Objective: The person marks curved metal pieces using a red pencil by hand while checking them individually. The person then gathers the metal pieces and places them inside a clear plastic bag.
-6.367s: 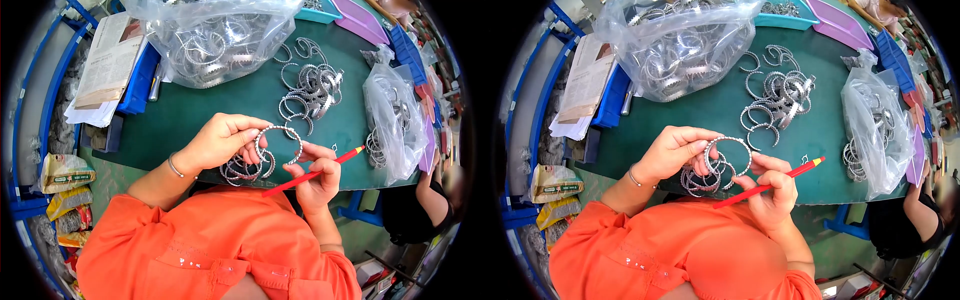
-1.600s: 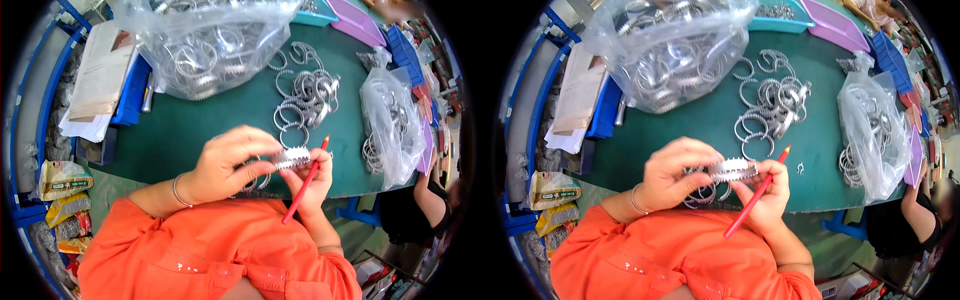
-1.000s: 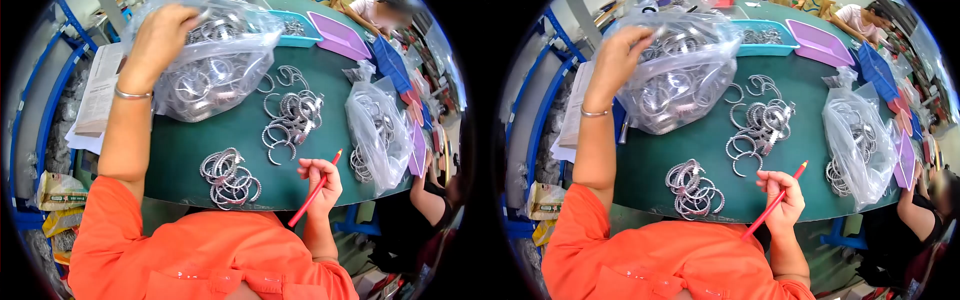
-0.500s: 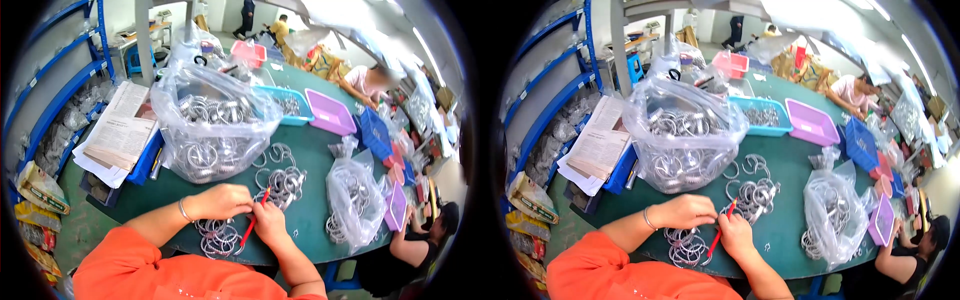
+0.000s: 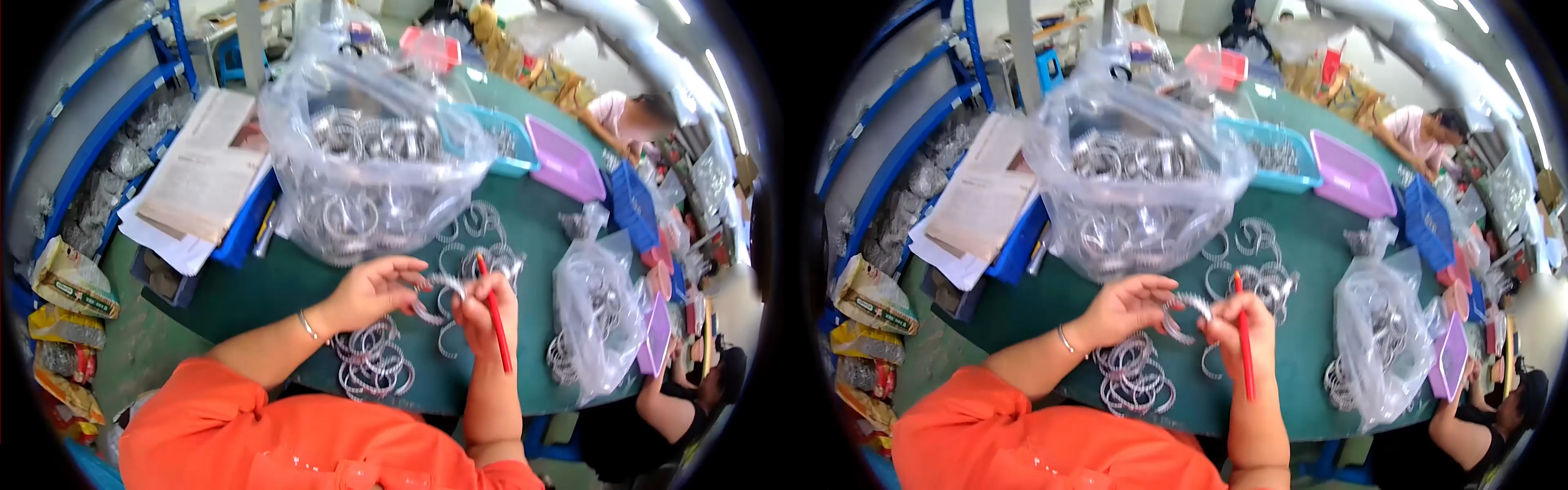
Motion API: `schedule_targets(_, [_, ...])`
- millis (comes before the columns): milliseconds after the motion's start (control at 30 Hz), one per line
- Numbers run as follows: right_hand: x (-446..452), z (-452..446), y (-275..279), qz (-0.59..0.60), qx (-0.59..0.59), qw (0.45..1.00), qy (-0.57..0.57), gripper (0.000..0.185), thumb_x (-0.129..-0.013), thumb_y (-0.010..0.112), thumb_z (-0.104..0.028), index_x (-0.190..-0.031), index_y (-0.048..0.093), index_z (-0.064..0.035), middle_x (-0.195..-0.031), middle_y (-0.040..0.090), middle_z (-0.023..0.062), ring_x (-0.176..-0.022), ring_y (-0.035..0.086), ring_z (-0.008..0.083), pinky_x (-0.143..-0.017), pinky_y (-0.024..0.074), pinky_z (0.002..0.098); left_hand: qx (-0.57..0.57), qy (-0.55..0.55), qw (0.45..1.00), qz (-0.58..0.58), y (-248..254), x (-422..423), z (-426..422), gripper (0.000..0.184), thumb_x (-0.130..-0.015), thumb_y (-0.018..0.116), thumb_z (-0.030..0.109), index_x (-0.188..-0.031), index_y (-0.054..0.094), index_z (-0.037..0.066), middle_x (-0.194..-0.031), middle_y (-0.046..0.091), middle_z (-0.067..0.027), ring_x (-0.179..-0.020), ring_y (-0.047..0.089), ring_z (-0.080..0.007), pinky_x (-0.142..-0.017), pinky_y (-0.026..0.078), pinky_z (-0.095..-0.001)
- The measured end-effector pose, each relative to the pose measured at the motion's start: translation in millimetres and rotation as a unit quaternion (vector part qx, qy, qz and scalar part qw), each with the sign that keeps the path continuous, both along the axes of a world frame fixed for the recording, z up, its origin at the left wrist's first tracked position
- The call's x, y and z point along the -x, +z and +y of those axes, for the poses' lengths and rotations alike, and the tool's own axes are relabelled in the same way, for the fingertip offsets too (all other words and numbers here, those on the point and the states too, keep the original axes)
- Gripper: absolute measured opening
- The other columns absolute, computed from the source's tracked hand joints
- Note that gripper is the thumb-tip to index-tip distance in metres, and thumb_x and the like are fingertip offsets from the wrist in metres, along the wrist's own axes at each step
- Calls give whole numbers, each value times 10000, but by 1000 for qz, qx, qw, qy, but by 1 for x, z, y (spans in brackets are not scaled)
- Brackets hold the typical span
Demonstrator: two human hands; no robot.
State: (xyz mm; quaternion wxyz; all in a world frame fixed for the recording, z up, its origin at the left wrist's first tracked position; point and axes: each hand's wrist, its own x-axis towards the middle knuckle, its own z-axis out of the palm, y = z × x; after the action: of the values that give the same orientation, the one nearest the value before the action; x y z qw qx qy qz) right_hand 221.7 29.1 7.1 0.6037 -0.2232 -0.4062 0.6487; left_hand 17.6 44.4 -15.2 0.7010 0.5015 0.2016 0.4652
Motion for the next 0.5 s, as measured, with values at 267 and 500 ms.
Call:
schedule_targets(267, [-3,10,-7,-136,57,984,-103,99,-855,544,-29,-868,446,-28,-885,617,180,-709,610,173,-553,506,246,42,47,992,106,-1,5,3,257,-872,540,69,-1104,541,-42,-860,621,-96,-695,602,-130,-619,520,-252])
schedule_targets(500, [-5,7,-3,-179,36,974,-134,103,-844,536,21,-873,447,-22,-888,618,157,-735,610,141,-580,505,240,35,49,989,137,-3,5,4,256,-865,561,78,-1088,563,-46,-843,631,-75,-678,592,-97,-627,506,-229])
